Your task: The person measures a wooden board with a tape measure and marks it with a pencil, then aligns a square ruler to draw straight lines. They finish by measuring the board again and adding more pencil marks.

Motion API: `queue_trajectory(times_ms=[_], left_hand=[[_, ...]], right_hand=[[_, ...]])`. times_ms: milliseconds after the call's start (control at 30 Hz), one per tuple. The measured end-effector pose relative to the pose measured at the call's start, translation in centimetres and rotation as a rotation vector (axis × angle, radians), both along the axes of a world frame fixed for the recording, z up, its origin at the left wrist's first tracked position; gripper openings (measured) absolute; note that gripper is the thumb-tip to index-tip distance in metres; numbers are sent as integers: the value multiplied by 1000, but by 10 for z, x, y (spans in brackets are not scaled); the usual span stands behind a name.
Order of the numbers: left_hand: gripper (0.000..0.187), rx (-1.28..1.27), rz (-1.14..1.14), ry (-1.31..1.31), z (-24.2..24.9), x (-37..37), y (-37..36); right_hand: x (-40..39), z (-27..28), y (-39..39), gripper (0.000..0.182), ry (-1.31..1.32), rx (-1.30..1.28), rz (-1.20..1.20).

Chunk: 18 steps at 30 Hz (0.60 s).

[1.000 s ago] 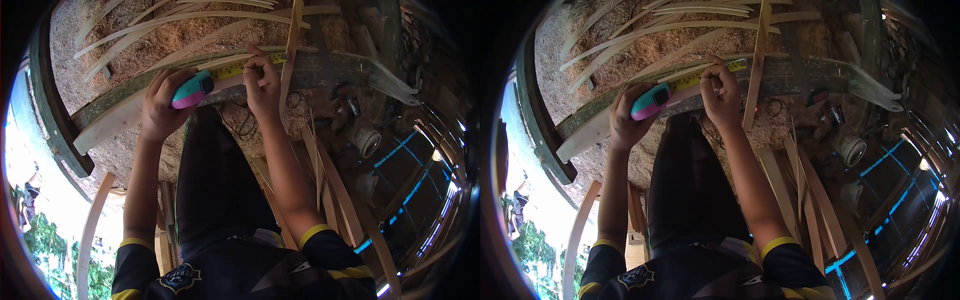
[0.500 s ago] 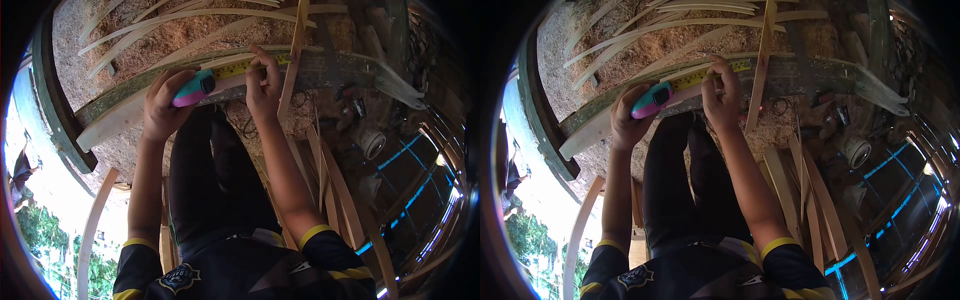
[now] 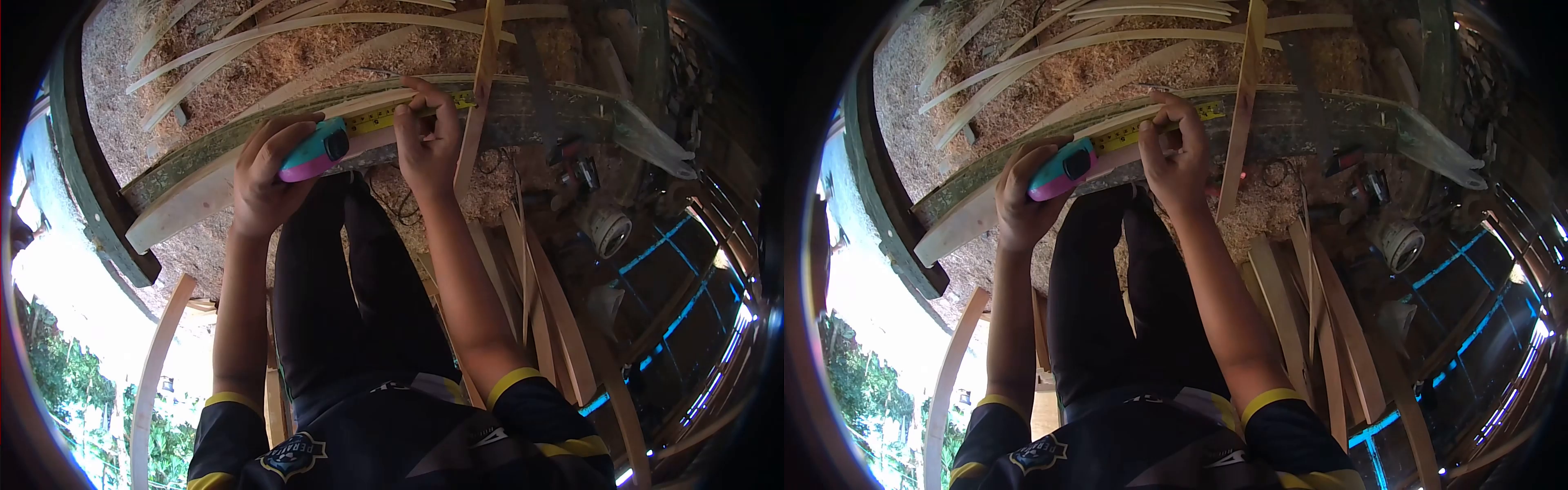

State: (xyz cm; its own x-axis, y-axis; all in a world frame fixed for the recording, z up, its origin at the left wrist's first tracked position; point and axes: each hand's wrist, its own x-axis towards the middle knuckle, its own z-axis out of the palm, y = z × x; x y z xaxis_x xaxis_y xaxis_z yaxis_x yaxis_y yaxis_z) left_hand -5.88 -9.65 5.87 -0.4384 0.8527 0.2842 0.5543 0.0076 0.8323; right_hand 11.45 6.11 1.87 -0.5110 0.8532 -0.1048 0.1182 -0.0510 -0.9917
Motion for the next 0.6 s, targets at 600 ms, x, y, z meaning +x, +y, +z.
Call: queue_trajectory(times_ms=[600], left_hand=[[60, -20, 3, -22, 3, -2, -2]], right_hand=[[0, 5, 6, 13, -19, 17, 71]])
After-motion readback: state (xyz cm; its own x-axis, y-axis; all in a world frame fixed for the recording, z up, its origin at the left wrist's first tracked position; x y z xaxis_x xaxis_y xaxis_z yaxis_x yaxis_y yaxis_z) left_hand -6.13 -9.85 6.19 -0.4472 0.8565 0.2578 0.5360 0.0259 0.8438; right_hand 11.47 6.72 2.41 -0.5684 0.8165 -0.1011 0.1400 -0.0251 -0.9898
